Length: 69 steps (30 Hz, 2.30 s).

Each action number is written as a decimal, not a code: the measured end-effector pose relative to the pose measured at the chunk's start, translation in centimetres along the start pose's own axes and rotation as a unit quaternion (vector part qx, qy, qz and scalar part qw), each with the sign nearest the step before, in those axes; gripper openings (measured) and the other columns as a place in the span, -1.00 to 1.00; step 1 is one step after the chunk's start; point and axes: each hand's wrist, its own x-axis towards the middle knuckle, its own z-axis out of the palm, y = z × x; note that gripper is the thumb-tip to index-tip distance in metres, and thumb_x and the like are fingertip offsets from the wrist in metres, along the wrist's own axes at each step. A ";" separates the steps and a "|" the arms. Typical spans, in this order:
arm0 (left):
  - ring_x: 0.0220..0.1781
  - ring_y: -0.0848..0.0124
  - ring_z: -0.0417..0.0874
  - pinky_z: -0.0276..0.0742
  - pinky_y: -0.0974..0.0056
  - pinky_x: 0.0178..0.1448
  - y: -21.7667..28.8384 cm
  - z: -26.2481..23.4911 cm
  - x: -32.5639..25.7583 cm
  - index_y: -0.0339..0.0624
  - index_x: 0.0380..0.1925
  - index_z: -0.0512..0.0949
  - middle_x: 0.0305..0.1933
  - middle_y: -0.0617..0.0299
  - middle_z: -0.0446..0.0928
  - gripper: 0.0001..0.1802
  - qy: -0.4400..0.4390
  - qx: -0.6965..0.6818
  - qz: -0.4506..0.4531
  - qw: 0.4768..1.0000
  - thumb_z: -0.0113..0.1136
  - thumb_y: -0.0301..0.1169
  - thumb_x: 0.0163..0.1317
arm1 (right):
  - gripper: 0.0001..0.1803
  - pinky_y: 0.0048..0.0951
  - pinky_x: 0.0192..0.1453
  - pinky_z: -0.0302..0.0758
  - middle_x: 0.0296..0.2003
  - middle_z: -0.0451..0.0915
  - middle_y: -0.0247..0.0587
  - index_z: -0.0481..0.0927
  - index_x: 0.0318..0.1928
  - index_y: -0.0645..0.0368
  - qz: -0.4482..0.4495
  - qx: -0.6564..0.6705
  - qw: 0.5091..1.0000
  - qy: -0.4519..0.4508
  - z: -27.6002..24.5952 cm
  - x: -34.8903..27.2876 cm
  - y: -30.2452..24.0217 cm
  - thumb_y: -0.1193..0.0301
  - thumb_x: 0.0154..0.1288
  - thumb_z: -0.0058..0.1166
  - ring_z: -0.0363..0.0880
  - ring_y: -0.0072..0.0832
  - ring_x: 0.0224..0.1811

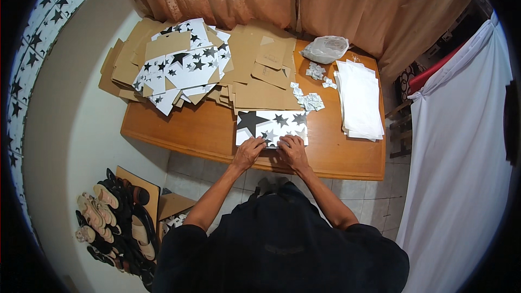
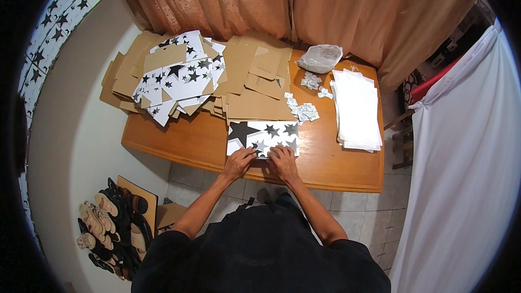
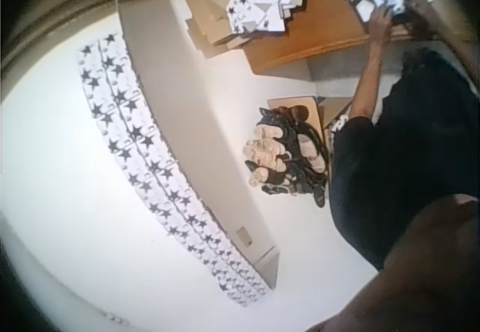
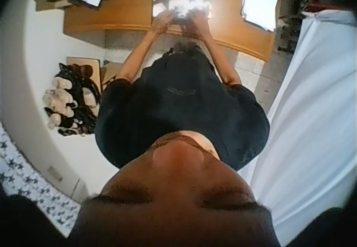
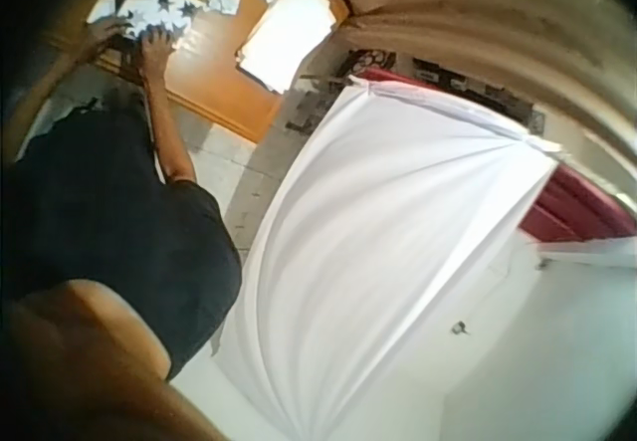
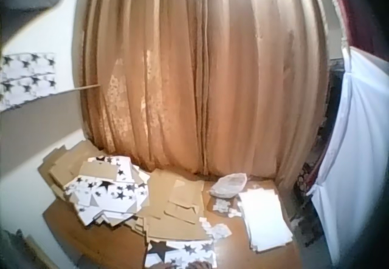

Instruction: The recorder folds and assembles cardboard sheets into shoe boxes and adds tissue paper.

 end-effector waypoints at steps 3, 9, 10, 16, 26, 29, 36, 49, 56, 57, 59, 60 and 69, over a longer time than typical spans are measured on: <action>-0.05 0.15 0.69 0.62 0.09 0.05 -0.2 -0.3 0.3 -0.26 -0.18 0.65 -0.05 0.12 0.66 -0.81 0.001 -0.002 0.018 1.000 0.26 -0.56 0.18 | -0.61 -0.02 0.33 0.34 0.04 0.62 -0.31 0.65 -0.04 0.05 -0.014 -0.019 1.000 -0.005 -0.1 -0.2 0.1 0.40 0.07 0.40 0.53 -0.28 0.18; -0.24 0.22 0.63 0.63 0.15 -0.07 0.9 0.0 0.6 -0.27 -0.24 0.63 -0.25 0.18 0.60 -0.83 -0.037 0.021 -0.011 0.999 0.27 -0.54 0.12 | -0.49 -0.02 0.32 0.35 0.05 0.61 -0.29 0.64 -0.02 0.08 -0.021 -0.006 0.999 -0.025 0.1 -0.3 -0.1 0.39 -0.08 0.44 0.52 -0.25 0.16; -0.24 0.23 0.63 0.62 0.17 -0.09 0.9 0.1 0.3 -0.26 -0.25 0.63 -0.26 0.19 0.59 -0.82 -0.033 0.024 -0.013 0.999 0.27 -0.53 0.11 | -0.48 -0.03 0.31 0.35 0.05 0.61 -0.29 0.63 -0.02 0.09 -0.023 -0.010 0.999 -0.026 0.1 -0.3 -0.3 0.39 -0.09 0.45 0.52 -0.25 0.16; -0.24 0.26 0.62 0.61 0.19 -0.13 0.6 -0.3 0.4 -0.26 -0.23 0.64 -0.26 0.21 0.58 -0.81 -0.047 0.019 0.001 0.999 0.30 -0.51 0.11 | -0.47 -0.07 0.29 0.38 0.05 0.60 -0.27 0.63 -0.02 0.12 -0.026 -0.023 0.999 -0.027 0.4 -0.6 -0.8 0.40 -0.11 0.46 0.51 -0.24 0.17; 0.00 0.20 0.63 0.56 0.10 0.17 0.5 -0.4 0.4 -0.24 -0.13 0.65 -0.15 0.15 0.60 -0.67 -0.095 -0.018 -0.041 0.994 0.39 -0.54 0.05 | -0.50 -0.09 0.26 0.43 0.03 0.62 -0.23 0.64 -0.04 0.16 -0.039 -0.039 0.998 0.015 0.7 -0.8 -0.8 0.43 -0.09 0.43 0.52 -0.21 0.16; 0.23 0.12 0.60 0.49 0.02 0.38 1.0 -0.9 0.5 -0.24 -0.05 0.66 0.00 0.07 0.63 -0.67 -0.064 0.047 -0.049 0.996 0.35 -0.53 0.14 | -0.55 -0.09 0.27 0.43 0.02 0.62 -0.24 0.64 -0.04 0.16 -0.012 -0.023 1.000 -0.015 0.2 -0.8 -1.2 0.43 -0.03 0.39 0.53 -0.22 0.15; 0.40 0.04 0.51 0.32 -0.07 0.53 -0.4 1.6 -2.4 -0.24 0.05 0.65 0.17 0.01 0.61 -0.67 -0.061 0.004 -0.091 0.994 0.29 -0.54 0.26 | -0.50 -0.07 0.32 0.39 0.02 0.60 -0.25 0.62 -0.06 0.14 -0.015 -0.031 0.999 -0.005 0.4 -0.6 -1.9 0.50 -0.13 0.40 0.52 -0.22 0.17; -0.17 0.25 0.68 0.59 0.15 -0.10 -0.7 -1.3 0.8 -0.21 -0.13 0.68 -0.27 0.21 0.60 -0.71 -0.109 0.039 0.007 0.993 0.30 -0.50 0.10 | -0.64 -0.12 0.21 0.40 -0.08 0.59 -0.27 0.63 -0.06 0.09 0.008 -0.050 0.999 0.011 1.1 -0.1 -1.9 0.39 0.08 0.36 0.52 -0.27 0.01; -0.28 0.29 0.64 0.58 0.20 -0.21 -0.2 -0.9 0.2 -0.24 -0.11 0.67 -0.35 0.23 0.57 -0.73 -0.066 0.071 0.037 0.995 0.25 -0.45 0.17 | -0.58 -0.09 0.22 0.39 -0.08 0.58 -0.25 0.64 -0.05 0.10 -0.003 -0.073 0.997 0.010 1.8 -0.6 -1.2 0.41 0.01 0.40 0.51 -0.27 -0.01; -0.28 0.29 0.64 0.58 0.20 -0.21 0.0 -0.8 0.0 -0.24 -0.11 0.67 -0.35 0.23 0.57 -0.73 -0.067 0.071 0.036 0.995 0.25 -0.45 0.17 | -0.58 -0.09 0.22 0.39 -0.08 0.58 -0.25 0.64 -0.05 0.10 -0.003 -0.072 0.997 0.010 1.7 -0.6 -1.3 0.41 0.01 0.40 0.51 -0.27 -0.01; -0.25 0.29 0.62 0.54 0.19 -0.15 0.4 -0.7 -0.4 -0.23 -0.11 0.67 -0.32 0.23 0.57 -0.74 -0.047 0.082 0.021 0.995 0.27 -0.44 0.18 | -0.56 -0.08 0.23 0.38 -0.07 0.58 -0.23 0.64 -0.02 0.10 0.004 -0.057 0.998 0.002 1.6 -0.7 -1.7 0.41 0.01 0.40 0.51 -0.26 0.00; -0.25 0.29 0.62 0.54 0.19 -0.15 0.8 -0.9 -0.4 -0.23 -0.11 0.67 -0.32 0.23 0.57 -0.74 -0.047 0.081 0.022 0.995 0.27 -0.44 0.18 | -0.56 -0.08 0.23 0.38 -0.07 0.58 -0.23 0.64 -0.02 0.10 0.005 -0.058 0.998 0.003 1.6 -0.8 -1.6 0.41 0.01 0.40 0.51 -0.26 0.00; -0.19 0.29 0.57 0.45 0.15 -0.07 0.8 0.1 -0.4 -0.20 -0.23 0.66 -0.31 0.25 0.55 -0.87 -0.038 0.087 -0.010 0.995 0.31 -0.44 0.23 | -0.42 -0.03 0.29 0.37 0.02 0.58 -0.18 0.61 0.10 0.15 -0.024 -0.056 0.998 -0.025 0.5 -0.7 -2.0 0.40 -0.03 0.42 0.49 -0.19 0.07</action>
